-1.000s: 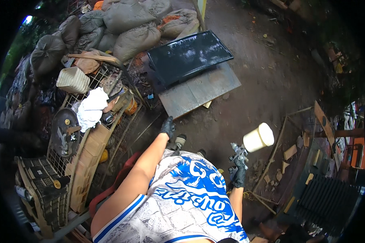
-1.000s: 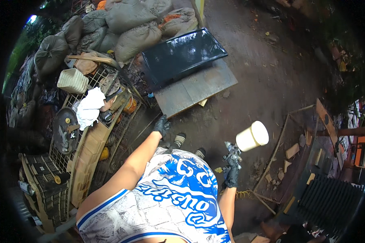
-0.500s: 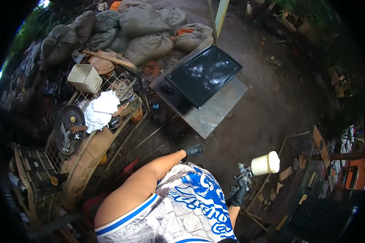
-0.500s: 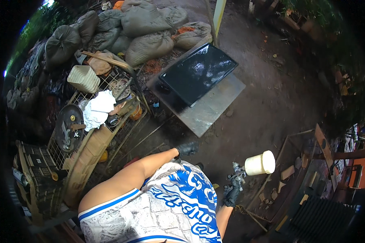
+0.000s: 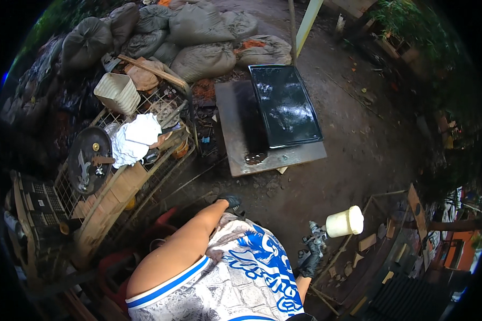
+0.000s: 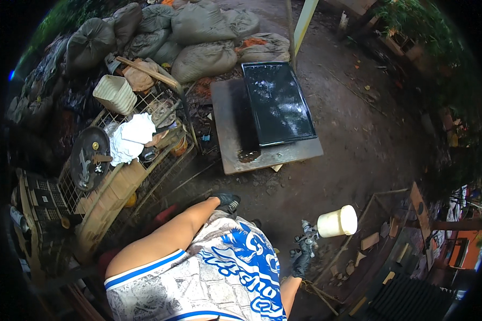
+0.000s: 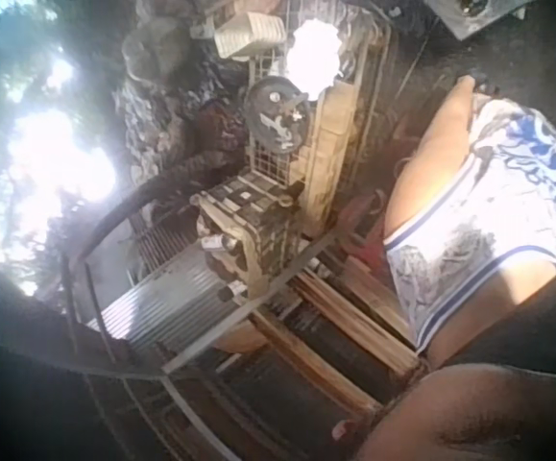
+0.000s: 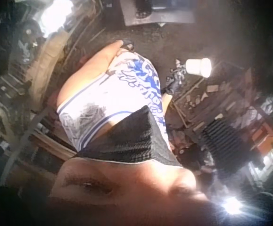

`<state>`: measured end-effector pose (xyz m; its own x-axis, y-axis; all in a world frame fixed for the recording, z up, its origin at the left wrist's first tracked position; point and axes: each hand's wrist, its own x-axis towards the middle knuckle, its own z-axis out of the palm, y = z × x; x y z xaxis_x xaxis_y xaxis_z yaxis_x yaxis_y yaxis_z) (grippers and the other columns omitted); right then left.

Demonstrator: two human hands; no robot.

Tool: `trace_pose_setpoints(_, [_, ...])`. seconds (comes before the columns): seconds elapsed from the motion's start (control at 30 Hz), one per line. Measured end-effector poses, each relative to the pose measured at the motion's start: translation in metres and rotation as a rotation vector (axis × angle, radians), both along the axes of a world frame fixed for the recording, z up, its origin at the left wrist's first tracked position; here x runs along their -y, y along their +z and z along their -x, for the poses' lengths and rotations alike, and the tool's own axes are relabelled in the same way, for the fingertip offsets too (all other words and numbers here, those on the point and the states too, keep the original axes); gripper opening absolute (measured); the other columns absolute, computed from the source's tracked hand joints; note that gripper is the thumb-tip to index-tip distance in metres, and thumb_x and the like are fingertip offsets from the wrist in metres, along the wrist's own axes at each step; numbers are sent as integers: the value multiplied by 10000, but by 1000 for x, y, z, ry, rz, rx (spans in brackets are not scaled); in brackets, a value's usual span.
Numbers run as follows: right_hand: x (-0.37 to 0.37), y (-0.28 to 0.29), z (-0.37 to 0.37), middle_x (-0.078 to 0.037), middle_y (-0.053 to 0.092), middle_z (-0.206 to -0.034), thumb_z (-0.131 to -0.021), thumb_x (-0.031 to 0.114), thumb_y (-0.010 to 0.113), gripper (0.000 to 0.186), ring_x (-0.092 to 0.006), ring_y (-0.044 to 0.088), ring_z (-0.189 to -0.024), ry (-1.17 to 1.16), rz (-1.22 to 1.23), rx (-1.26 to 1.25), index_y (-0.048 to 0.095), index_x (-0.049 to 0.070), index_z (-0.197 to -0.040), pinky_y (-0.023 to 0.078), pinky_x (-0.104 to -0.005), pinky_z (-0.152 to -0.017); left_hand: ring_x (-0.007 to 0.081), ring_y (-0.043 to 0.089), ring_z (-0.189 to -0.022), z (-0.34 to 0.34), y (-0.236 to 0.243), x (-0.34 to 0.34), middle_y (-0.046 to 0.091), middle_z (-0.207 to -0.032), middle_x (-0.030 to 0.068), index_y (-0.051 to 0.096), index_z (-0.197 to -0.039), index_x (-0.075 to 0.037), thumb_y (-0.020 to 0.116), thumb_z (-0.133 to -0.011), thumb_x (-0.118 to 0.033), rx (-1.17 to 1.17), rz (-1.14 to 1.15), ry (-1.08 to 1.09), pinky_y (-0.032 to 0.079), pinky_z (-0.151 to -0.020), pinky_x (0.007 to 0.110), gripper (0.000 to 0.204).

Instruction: The person uses a spray gun to apply a black coating to flat rectangular panels, turning them over and placing them on a stack after each coat.

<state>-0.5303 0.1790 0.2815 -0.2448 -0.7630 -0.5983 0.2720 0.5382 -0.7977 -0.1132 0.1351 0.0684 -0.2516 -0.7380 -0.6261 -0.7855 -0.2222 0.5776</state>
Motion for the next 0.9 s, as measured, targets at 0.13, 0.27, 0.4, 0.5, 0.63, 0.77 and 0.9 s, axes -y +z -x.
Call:
trace_pose_setpoints(0.13, [7,17,-11,25,669,-984,-808,205,738,329,-110,592,-802,14,17,77,653,160,-1123,410,-250,-573,355,624,-1125,-34,6,-31,656,-1205,178,718,-1103,-84,543,-863,-399,270,-7,348,477,-975,437,433])
trace_pose_setpoints(0.27, [18,33,-24,21,665,-1007,-818,223,732,324,-110,583,-818,83,-3,36,657,168,-1128,424,-266,-595,382,642,-1068,-45,4,-50,660,-1161,197,720,-1077,-88,565,-836,-358,280,36,496,503,-923,452,394])
trace_pose_setpoints(0.4, [22,23,-20,27,661,-1030,-825,244,730,302,-106,575,-844,83,-25,36,672,164,-1110,437,-271,-610,385,639,-1069,-30,11,-61,663,-1146,198,714,-1088,-110,565,-845,-370,211,44,613,503,-917,457,386])
trace_pose_setpoints(0.5, [24,18,-18,28,659,-1028,-829,243,725,317,-108,570,-824,112,-29,46,666,162,-1130,437,-271,-604,384,630,-1081,-24,-29,-74,666,-1146,195,707,-1117,-134,565,-855,-389,168,52,619,496,-926,446,392])
trace_pose_setpoints(0.63, [26,15,-16,27,656,-1023,-829,236,725,341,-109,562,-803,118,-54,54,656,166,-1155,435,-269,-599,383,642,-1046,-17,-15,-76,670,-1108,210,693,-1067,-100,626,-838,-347,58,61,563,504,-881,434,344])
trace_pose_setpoints(0.77, [27,19,-18,34,653,-1017,-816,227,731,351,-104,554,-781,132,-49,58,650,175,-1153,426,-268,-592,346,642,-1091,-15,-5,-74,674,-1165,174,701,-1152,-139,550,-871,-438,96,-11,539,484,-952,408,437])
trace_pose_setpoints(0.9, [30,29,-25,19,666,-919,-791,185,738,269,-91,552,-709,92,-31,89,673,150,-1050,403,-247,-534,341,643,-1092,-17,-31,-80,677,-1160,170,702,-1153,-142,549,-871,-433,86,4,519,487,-947,403,433])
